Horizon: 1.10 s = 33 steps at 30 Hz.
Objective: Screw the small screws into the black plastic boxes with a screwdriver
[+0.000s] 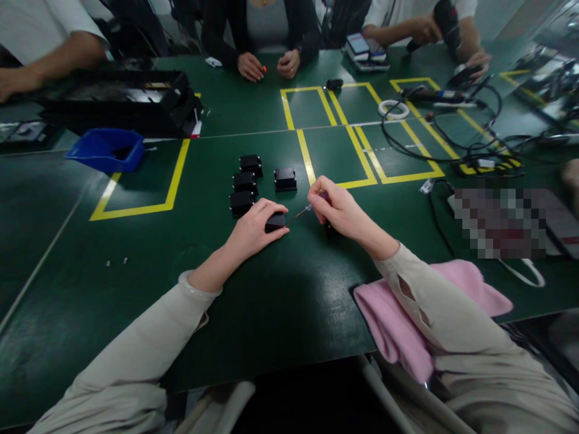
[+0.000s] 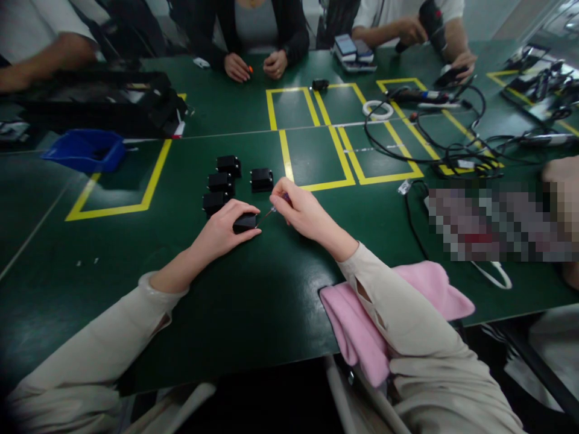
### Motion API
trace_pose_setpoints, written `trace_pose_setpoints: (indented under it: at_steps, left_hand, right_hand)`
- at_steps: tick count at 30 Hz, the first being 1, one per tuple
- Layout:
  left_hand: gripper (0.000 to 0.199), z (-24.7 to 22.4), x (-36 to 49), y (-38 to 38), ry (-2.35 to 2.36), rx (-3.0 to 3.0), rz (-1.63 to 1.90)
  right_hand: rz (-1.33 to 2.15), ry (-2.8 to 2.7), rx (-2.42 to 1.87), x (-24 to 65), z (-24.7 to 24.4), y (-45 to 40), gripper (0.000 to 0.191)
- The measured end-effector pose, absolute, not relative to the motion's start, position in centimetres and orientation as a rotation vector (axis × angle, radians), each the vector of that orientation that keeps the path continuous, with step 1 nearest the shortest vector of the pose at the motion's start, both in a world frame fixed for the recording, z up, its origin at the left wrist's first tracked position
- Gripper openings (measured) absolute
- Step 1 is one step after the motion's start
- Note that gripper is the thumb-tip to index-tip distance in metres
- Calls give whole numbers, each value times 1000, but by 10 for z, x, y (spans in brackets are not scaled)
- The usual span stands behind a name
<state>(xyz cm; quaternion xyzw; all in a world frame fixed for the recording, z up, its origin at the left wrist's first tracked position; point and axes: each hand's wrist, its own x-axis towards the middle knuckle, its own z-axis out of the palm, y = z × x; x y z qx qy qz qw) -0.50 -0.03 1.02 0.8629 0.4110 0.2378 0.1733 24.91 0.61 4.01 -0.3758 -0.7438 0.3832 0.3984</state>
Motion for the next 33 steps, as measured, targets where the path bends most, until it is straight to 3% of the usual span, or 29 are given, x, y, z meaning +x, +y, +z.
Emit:
trace_pose_setpoints:
  at_steps: [3,8,14,20,26,31,33]
  left_hand:
    - [34,10,-5,0,1160,2457,681]
    - [36,10,-6,0,1156,2458,666]
    - [35,9,-6,0,1161,2454,675]
    - [35,10,-6,0,1160,2448,677]
    - [33,8,-6,0,1161,2452,686]
    - [34,9,-6,0,1166,2437,676]
    - [34,10,-6,0,1166,2431,677]
  right_hand:
    - [959,-1888,-979,249,40,6,24]
    - [989,-1876,-943,250,41,5,12]
    - [928,-1875,-980,248,40,5,23]
    - [953,-1872,-928,248,40,4,8]
    - [931,-1871,-998,248,40,5,29]
    - [956,-1848,-991,248,39,5,8]
    - [937,-1857,-981,248,40,5,8]
